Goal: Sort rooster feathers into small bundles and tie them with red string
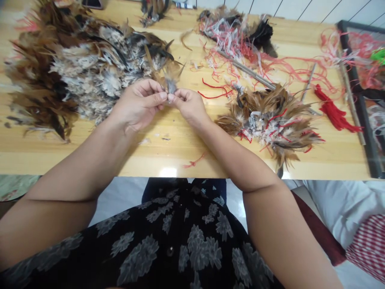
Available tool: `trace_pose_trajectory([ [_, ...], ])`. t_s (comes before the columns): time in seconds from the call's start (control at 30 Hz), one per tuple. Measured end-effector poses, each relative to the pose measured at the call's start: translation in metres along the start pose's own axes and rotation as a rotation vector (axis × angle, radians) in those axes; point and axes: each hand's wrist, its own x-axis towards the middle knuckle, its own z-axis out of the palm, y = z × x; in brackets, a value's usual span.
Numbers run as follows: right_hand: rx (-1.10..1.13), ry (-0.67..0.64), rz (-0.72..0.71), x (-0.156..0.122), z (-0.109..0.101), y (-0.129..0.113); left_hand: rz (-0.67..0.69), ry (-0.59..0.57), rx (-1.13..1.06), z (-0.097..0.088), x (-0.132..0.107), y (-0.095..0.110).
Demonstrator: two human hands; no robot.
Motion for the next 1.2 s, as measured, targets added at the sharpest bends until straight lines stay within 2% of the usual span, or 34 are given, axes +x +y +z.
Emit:
trace_pose_trajectory([
  [0.13,-0.028,-0.037,-0.027,0.0,-0.001,0.001,-0.017,-0.017,0.011,-0.005,0.003,-0.002],
  [0.2,-0.038,-0.038,-0.033,0.0,0.0,0.001,0.024,-0.02,0.051,-0.012,0.006,0.002],
  [0.27,-0.033,-0.036,-0.028,0.0,0.0,0.0,0.137,0.024,0.122,-0.022,0.009,0.012],
  [0.37,0.003,-0.032,-0.015,0.0,-0.001,-0.001,0.36,0.16,0.327,-0.041,0.014,0.03],
  [0.43,0.025,-0.021,-0.003,0.001,-0.002,0.001,0.404,0.185,0.503,-0.053,0.016,0.037],
  [0.53,0.036,0.01,0.021,0.003,-0.003,0.004,0.285,0.08,0.668,-0.063,0.018,0.032],
  [0.63,0.043,0.044,0.013,0.005,-0.003,0.006,0.135,0.019,0.648,-0.063,0.021,0.013],
  [0.7,0.04,0.057,0.003,0.006,-0.003,0.007,0.126,0.045,0.587,-0.062,0.023,-0.001],
  [0.8,0.025,0.053,-0.002,0.005,-0.003,0.008,0.206,0.028,0.58,-0.064,0.024,-0.012],
  [0.97,-0.001,0.039,-0.008,0.001,-0.002,0.007,0.229,-0.079,0.768,-0.067,0.021,-0.006],
  [1.2,-0.009,0.051,-0.008,0.001,0.001,0.007,0.237,0.048,0.474,-0.044,0.004,0.012],
])
